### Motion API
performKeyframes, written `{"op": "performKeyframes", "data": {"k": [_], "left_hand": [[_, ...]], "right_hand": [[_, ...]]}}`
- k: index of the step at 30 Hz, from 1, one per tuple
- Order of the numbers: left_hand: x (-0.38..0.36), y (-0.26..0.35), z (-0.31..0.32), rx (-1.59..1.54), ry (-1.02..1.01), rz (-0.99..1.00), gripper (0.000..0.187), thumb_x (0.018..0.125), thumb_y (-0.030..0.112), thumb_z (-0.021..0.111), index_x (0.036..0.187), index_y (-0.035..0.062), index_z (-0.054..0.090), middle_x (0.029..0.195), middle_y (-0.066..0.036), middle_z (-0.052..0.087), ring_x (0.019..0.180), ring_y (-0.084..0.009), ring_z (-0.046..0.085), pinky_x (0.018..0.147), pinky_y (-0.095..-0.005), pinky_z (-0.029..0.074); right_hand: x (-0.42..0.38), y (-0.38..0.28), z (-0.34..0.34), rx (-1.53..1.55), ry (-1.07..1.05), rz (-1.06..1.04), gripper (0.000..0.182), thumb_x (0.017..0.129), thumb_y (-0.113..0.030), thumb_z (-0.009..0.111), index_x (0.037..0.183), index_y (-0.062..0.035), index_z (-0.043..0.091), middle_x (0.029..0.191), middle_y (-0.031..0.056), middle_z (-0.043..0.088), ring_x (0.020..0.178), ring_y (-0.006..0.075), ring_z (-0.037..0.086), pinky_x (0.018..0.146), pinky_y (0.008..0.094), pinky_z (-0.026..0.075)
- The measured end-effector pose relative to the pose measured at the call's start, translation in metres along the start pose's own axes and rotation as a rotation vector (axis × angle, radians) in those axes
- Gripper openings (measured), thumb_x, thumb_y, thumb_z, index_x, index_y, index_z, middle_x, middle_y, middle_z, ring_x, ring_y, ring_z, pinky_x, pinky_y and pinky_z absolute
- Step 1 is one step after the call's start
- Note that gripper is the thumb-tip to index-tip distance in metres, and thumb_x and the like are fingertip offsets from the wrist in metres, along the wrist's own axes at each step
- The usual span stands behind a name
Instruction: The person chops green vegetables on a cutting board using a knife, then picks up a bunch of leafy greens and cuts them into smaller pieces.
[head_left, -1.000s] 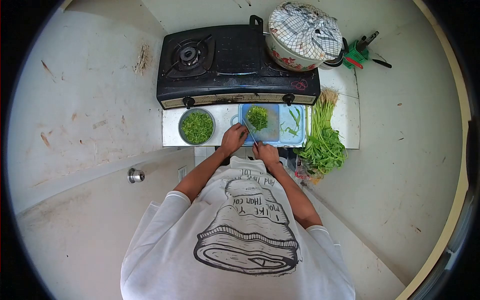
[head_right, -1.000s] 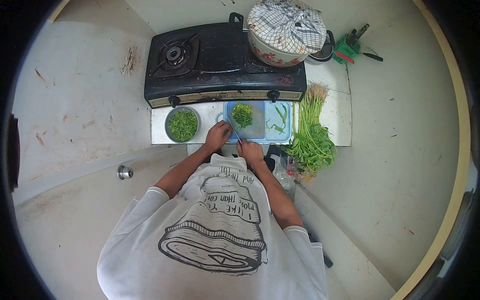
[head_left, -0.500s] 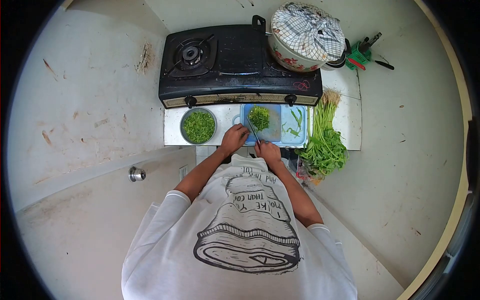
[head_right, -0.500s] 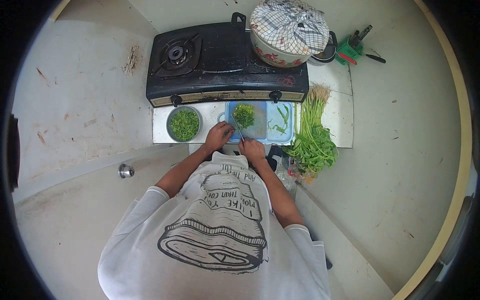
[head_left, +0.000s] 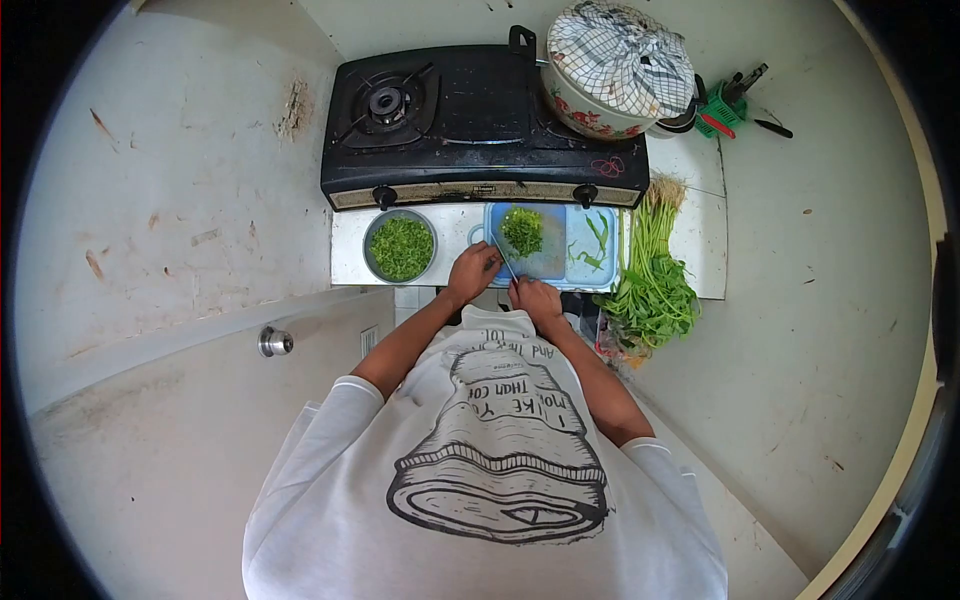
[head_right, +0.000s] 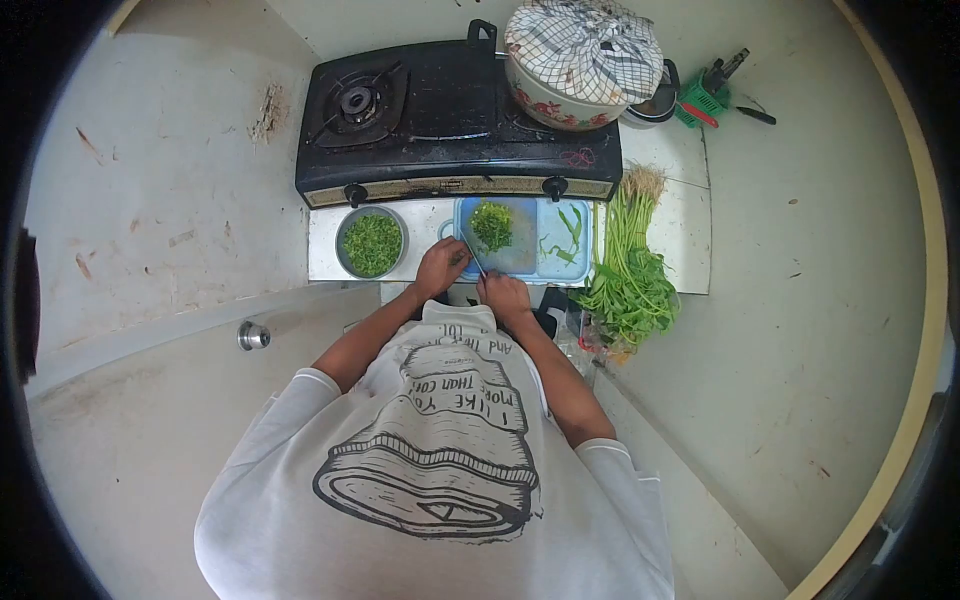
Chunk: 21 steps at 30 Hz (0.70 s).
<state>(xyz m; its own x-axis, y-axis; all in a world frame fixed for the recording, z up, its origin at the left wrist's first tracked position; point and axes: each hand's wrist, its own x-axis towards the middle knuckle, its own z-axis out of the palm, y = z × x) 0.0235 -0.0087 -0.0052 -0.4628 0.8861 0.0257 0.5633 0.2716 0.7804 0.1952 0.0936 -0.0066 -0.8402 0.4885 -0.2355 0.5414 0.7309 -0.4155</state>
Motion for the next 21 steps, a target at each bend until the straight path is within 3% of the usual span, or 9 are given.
{"op": "performKeyframes", "data": {"k": [9, 12, 21], "left_hand": [[-0.002, 0.002, 0.002, 0.063, 0.042, 0.092, 0.010, 0.090, 0.010, 0.070, 0.097, 0.0032, 0.069, 0.091, -0.014, 0.065, 0.088, -0.0348, 0.066, 0.080, -0.0447, 0.055], [0.000, -0.001, 0.004, -0.068, 0.021, 0.007, 0.009, 0.088, 0.009, 0.070, 0.095, 0.0042, 0.067, 0.087, -0.013, 0.064, 0.088, -0.0356, 0.064, 0.079, -0.0458, 0.053], [-0.003, -0.002, 0.004, 0.031, 0.007, -0.027, 0.011, 0.088, 0.009, 0.073, 0.097, 0.0033, 0.071, 0.093, -0.013, 0.066, 0.084, -0.0326, 0.067, 0.078, -0.0424, 0.056]], "right_hand": [[0.003, 0.000, -0.003, -0.020, -0.036, 0.053, 0.045, 0.103, -0.040, 0.054, 0.091, -0.0007, 0.072, 0.075, 0.0269, 0.071, 0.071, 0.0433, 0.074, 0.069, 0.0532, 0.060], [-0.001, 0.002, -0.004, -0.002, -0.027, 0.089, 0.046, 0.103, -0.041, 0.053, 0.093, -0.0003, 0.071, 0.076, 0.0279, 0.071, 0.073, 0.0440, 0.074, 0.071, 0.0538, 0.060], [-0.006, -0.004, -0.004, -0.006, -0.068, 0.068, 0.046, 0.103, -0.042, 0.053, 0.092, -0.0004, 0.069, 0.076, 0.0277, 0.071, 0.072, 0.0447, 0.073, 0.071, 0.0553, 0.059]]}}
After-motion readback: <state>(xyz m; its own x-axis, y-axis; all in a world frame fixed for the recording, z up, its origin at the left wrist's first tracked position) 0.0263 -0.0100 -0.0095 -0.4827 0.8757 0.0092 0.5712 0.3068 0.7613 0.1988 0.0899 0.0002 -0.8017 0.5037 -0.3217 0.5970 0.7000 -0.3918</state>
